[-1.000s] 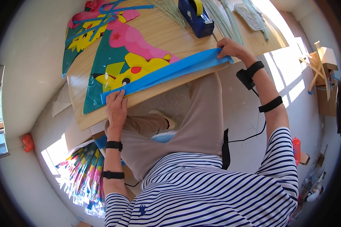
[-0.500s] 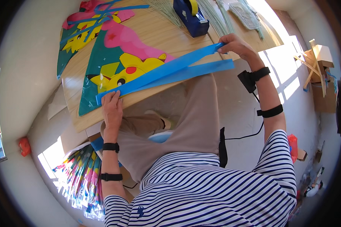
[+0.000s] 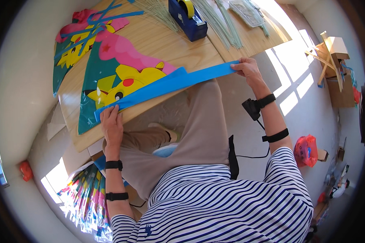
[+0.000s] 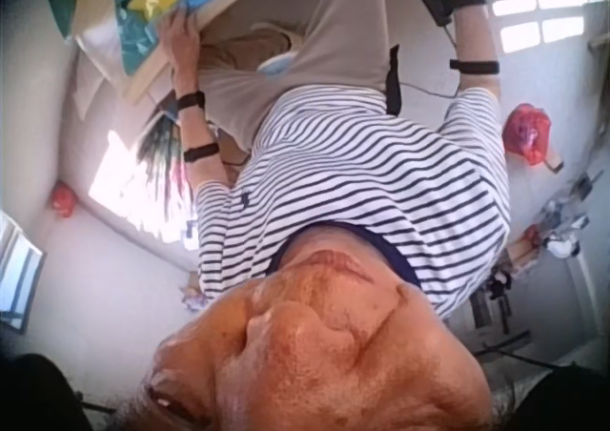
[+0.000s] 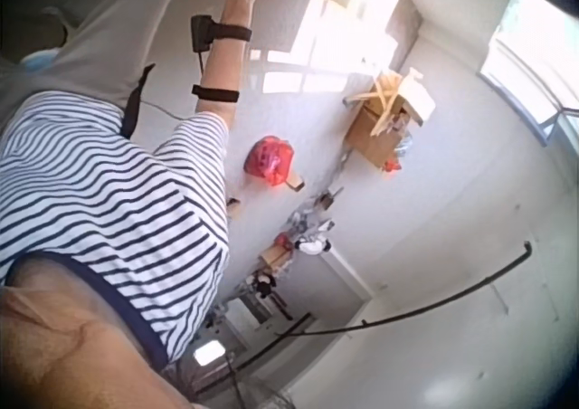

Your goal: Assembling and taping colorful triangular kite pieces on a wooden table.

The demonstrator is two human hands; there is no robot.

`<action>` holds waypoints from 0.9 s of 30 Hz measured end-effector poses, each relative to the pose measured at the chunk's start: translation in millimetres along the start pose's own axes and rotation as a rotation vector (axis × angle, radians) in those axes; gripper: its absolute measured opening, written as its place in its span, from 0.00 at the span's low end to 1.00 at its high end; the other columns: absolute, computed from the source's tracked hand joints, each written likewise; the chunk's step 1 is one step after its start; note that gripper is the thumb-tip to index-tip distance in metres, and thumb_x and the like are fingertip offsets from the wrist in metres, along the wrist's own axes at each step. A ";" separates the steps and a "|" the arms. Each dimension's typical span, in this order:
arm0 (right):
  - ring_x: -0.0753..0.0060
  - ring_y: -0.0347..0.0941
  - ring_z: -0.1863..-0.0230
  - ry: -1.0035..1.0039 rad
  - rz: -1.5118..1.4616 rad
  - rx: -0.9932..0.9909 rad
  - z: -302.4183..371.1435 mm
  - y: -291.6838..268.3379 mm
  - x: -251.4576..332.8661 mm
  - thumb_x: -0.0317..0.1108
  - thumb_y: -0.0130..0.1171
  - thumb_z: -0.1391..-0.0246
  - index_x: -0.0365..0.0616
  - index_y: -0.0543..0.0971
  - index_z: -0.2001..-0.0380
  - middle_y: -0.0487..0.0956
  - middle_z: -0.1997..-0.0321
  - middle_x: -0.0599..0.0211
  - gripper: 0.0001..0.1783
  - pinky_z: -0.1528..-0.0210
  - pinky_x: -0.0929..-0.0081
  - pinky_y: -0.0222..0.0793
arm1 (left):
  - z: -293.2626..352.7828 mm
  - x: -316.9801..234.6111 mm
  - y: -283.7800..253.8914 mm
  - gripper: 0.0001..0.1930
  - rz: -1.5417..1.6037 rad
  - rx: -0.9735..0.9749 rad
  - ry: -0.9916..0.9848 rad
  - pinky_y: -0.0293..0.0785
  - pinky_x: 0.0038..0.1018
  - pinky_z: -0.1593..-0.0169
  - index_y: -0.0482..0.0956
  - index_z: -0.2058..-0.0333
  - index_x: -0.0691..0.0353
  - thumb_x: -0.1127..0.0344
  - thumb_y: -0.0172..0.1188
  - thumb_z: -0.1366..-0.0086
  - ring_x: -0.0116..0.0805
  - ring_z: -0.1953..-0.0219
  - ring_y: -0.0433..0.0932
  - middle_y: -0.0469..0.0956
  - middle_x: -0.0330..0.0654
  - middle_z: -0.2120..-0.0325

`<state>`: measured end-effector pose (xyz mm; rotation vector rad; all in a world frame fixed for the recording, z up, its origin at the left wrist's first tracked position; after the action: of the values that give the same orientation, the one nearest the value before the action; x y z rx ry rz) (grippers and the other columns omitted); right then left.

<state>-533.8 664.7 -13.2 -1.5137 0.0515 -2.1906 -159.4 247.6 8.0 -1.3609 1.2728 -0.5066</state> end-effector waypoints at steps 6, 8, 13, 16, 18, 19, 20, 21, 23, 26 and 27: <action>0.66 0.81 0.69 -0.223 0.261 -0.335 2.4 22.3 -28.5 0.37 0.78 0.61 0.38 0.84 0.73 0.84 0.74 0.60 0.16 0.62 0.65 0.76 | 2.7 6.2 2.7 0.16 -0.014 -0.001 0.010 0.71 0.42 0.39 0.84 0.48 0.67 0.75 0.65 0.35 0.52 0.46 0.75 0.80 0.50 0.52; 0.64 0.81 0.69 -0.241 0.308 -0.411 4.3 24.9 -29.6 0.38 0.79 0.62 0.38 0.84 0.73 0.84 0.73 0.58 0.17 0.61 0.64 0.76 | 3.1 6.2 3.4 0.17 -0.006 -0.001 0.006 0.70 0.42 0.38 0.84 0.48 0.67 0.75 0.65 0.35 0.52 0.46 0.75 0.80 0.50 0.52; 0.66 0.80 0.68 -0.429 0.496 -0.674 9.3 29.1 -35.7 0.38 0.79 0.60 0.38 0.84 0.72 0.82 0.74 0.61 0.17 0.61 0.66 0.74 | 1.6 6.4 6.1 0.17 -0.003 -0.002 0.007 0.70 0.42 0.38 0.84 0.48 0.66 0.74 0.65 0.35 0.51 0.46 0.74 0.80 0.49 0.52; 0.70 0.79 0.68 -0.238 0.120 -0.421 5.6 30.6 -39.9 0.35 0.78 0.55 0.40 0.83 0.72 0.80 0.74 0.67 0.13 0.65 0.69 0.72 | 3.2 7.7 5.8 0.17 -0.005 -0.002 0.002 0.70 0.41 0.38 0.84 0.47 0.66 0.74 0.65 0.35 0.51 0.46 0.74 0.79 0.49 0.51; 0.74 0.77 0.68 -0.111 -0.079 -0.306 10.1 32.4 -40.0 0.33 0.76 0.50 0.44 0.81 0.71 0.80 0.70 0.72 0.11 0.62 0.69 0.74 | 4.1 8.2 5.4 0.17 -0.005 -0.003 0.002 0.70 0.41 0.39 0.84 0.47 0.66 0.74 0.65 0.35 0.51 0.46 0.74 0.79 0.49 0.51; 0.76 0.76 0.68 -0.047 -0.178 -0.248 13.2 33.8 -39.6 0.32 0.75 0.48 0.47 0.80 0.70 0.80 0.68 0.75 0.11 0.61 0.69 0.75 | 4.1 7.9 5.4 0.17 -0.006 -0.004 0.004 0.70 0.42 0.39 0.84 0.47 0.66 0.74 0.65 0.35 0.51 0.46 0.74 0.79 0.49 0.51; 0.76 0.77 0.68 0.004 -0.239 -0.232 15.7 34.4 -37.9 0.30 0.74 0.47 0.47 0.79 0.70 0.80 0.68 0.75 0.10 0.61 0.68 0.76 | 4.3 7.7 5.3 0.17 -0.006 -0.005 0.007 0.71 0.42 0.39 0.84 0.47 0.66 0.74 0.65 0.35 0.51 0.46 0.74 0.79 0.49 0.51; 0.75 0.78 0.68 0.055 -0.301 -0.215 17.9 36.1 -36.1 0.29 0.73 0.46 0.47 0.79 0.70 0.80 0.68 0.74 0.09 0.61 0.67 0.78 | 4.6 7.7 5.1 0.17 -0.008 -0.004 0.007 0.71 0.42 0.39 0.84 0.47 0.66 0.74 0.65 0.35 0.51 0.46 0.74 0.79 0.49 0.51; 0.77 0.79 0.69 0.085 -0.367 -0.207 18.2 35.0 -38.1 0.26 0.72 0.46 0.45 0.79 0.70 0.81 0.69 0.73 0.08 0.63 0.70 0.78 | 3.5 6.3 4.9 0.17 -0.009 -0.002 0.010 0.71 0.42 0.39 0.84 0.47 0.66 0.74 0.65 0.35 0.51 0.46 0.74 0.79 0.49 0.51; 0.78 0.79 0.70 0.005 -0.326 -0.215 15.7 31.6 -35.9 0.23 0.71 0.48 0.40 0.81 0.68 0.82 0.69 0.69 0.07 0.68 0.79 0.77 | 3.4 5.8 2.9 0.17 -0.005 -0.013 0.002 0.71 0.42 0.39 0.84 0.47 0.66 0.74 0.66 0.35 0.51 0.46 0.74 0.79 0.49 0.52; 0.78 0.79 0.69 -0.031 -0.274 -0.219 15.4 26.7 -33.4 0.22 0.71 0.48 0.39 0.81 0.67 0.82 0.68 0.68 0.08 0.68 0.80 0.78 | 3.4 4.9 3.3 0.17 -0.001 -0.011 0.005 0.71 0.42 0.39 0.84 0.48 0.66 0.74 0.65 0.35 0.51 0.46 0.74 0.80 0.49 0.52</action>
<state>-501.3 657.9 -44.2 -1.7638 0.0809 -2.4413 -156.1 245.4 2.4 -1.3705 1.2802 -0.5048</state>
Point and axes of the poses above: each hand's wrist, its own z-axis away from the middle knuckle, its own y-axis out of the palm, x = y × z, the point moved 4 cm from there along -z, towards the middle knuckle
